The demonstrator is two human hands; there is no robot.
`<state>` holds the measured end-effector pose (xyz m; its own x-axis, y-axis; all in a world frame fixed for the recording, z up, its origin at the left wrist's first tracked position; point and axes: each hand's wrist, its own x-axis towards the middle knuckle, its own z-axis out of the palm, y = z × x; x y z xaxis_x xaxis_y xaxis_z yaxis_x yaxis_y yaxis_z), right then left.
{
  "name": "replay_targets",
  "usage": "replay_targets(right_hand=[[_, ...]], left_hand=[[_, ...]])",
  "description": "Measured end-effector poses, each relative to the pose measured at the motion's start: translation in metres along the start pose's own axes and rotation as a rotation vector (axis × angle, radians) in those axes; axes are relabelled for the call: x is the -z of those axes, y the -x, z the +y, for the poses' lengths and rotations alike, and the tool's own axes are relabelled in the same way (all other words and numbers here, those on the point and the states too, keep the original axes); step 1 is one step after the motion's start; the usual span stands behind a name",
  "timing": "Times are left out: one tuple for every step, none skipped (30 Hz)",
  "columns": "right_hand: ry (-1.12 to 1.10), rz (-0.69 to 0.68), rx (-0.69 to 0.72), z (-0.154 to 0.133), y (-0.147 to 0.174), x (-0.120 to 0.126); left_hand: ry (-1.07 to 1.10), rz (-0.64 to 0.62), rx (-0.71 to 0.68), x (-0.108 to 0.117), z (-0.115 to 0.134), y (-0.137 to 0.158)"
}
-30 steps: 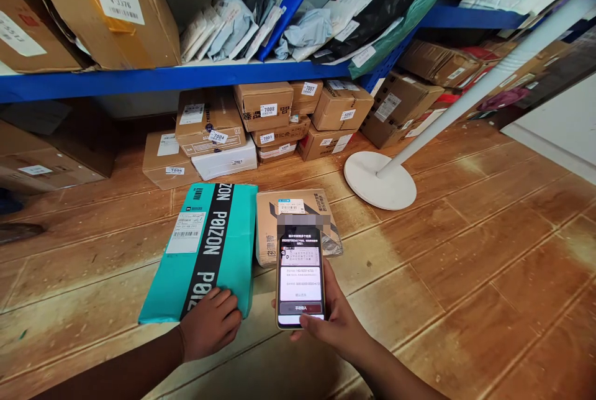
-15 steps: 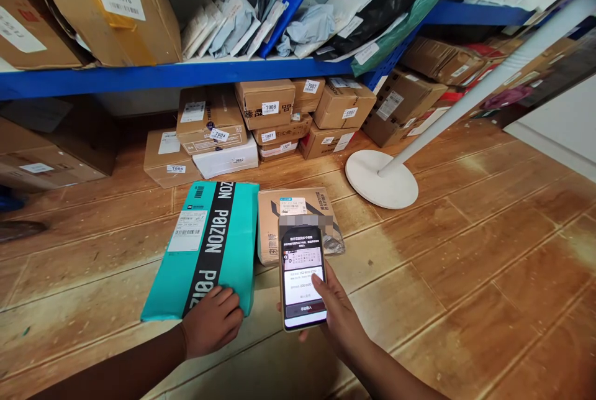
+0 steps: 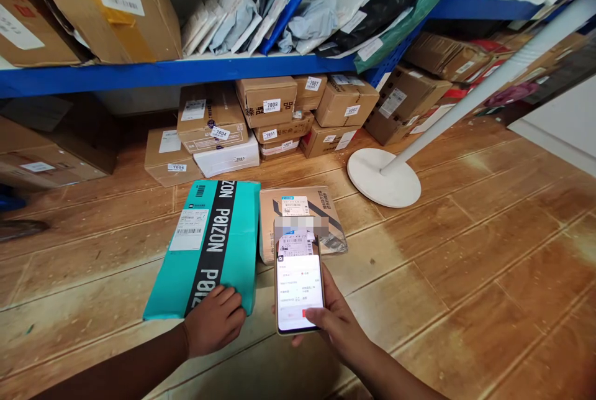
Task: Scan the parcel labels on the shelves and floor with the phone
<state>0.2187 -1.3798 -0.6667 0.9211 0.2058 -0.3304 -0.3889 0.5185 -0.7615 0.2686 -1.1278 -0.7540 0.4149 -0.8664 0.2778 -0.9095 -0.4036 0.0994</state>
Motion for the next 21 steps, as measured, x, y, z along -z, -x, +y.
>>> replay_targets(right_hand=[[-0.003, -0.033, 0.007, 0.000, 0.001, 0.000], [-0.003, -0.057, 0.012, -0.001, 0.003, 0.000], [0.002, -0.075, 0.019, -0.002, 0.004, 0.000], [0.005, -0.090, 0.023, -0.002, 0.006, 0.000], [0.010, -0.104, 0.022, -0.002, 0.007, 0.000], [0.017, -0.113, 0.019, -0.002, 0.009, -0.001], [0.024, -0.118, 0.016, -0.002, 0.010, -0.001], [0.031, -0.118, 0.010, -0.002, 0.010, -0.001], [0.036, -0.115, 0.001, -0.002, 0.011, -0.002], [0.040, -0.111, -0.006, -0.002, 0.011, -0.002], [0.044, -0.108, -0.010, -0.001, 0.011, -0.002], [0.046, -0.111, -0.014, -0.001, 0.011, -0.002], [0.049, -0.117, -0.022, 0.000, 0.012, -0.002], [0.050, -0.126, -0.033, 0.001, 0.012, -0.003], [0.049, -0.132, -0.046, 0.002, 0.013, -0.003], [0.047, -0.141, -0.062, 0.004, 0.015, -0.003], [0.039, -0.153, -0.079, 0.007, 0.016, -0.003], [0.029, -0.170, -0.093, 0.009, 0.018, -0.003], [0.019, -0.184, -0.107, 0.012, 0.019, -0.003], [0.011, -0.198, -0.116, 0.015, 0.021, -0.003], [0.005, -0.210, -0.121, 0.018, 0.022, -0.002]], left_hand=[[-0.002, 0.001, -0.003, 0.000, 0.000, 0.000], [-0.006, 0.001, -0.007, 0.000, 0.000, 0.000], [-0.011, 0.000, -0.012, 0.000, -0.001, 0.001], [-0.016, -0.001, -0.016, 0.000, -0.001, 0.001], [-0.021, -0.004, -0.018, 0.000, -0.001, 0.001], [-0.024, -0.007, -0.016, 0.000, -0.001, 0.001], [-0.024, -0.010, -0.014, -0.001, -0.002, 0.001], [-0.023, -0.013, -0.011, -0.001, -0.002, 0.001], [-0.021, -0.015, -0.008, -0.002, -0.002, 0.001], [-0.017, -0.014, -0.006, -0.003, -0.002, 0.001], [-0.014, -0.011, -0.003, -0.004, -0.002, 0.002], [-0.011, -0.008, 0.000, -0.005, -0.001, 0.002], [-0.009, -0.003, 0.005, -0.006, -0.001, 0.003], [-0.008, 0.002, 0.010, -0.007, 0.000, 0.003], [-0.006, 0.009, 0.017, -0.007, 0.000, 0.004], [-0.006, 0.016, 0.020, -0.008, 0.000, 0.004], [-0.006, 0.021, 0.023, -0.008, 0.000, 0.004], [-0.005, 0.022, 0.022, -0.008, 0.000, 0.004], [-0.004, 0.022, 0.023, -0.008, 0.000, 0.003], [-0.003, 0.022, 0.023, -0.007, 0.000, 0.003], [-0.001, 0.022, 0.023, -0.007, 0.000, 0.002]])
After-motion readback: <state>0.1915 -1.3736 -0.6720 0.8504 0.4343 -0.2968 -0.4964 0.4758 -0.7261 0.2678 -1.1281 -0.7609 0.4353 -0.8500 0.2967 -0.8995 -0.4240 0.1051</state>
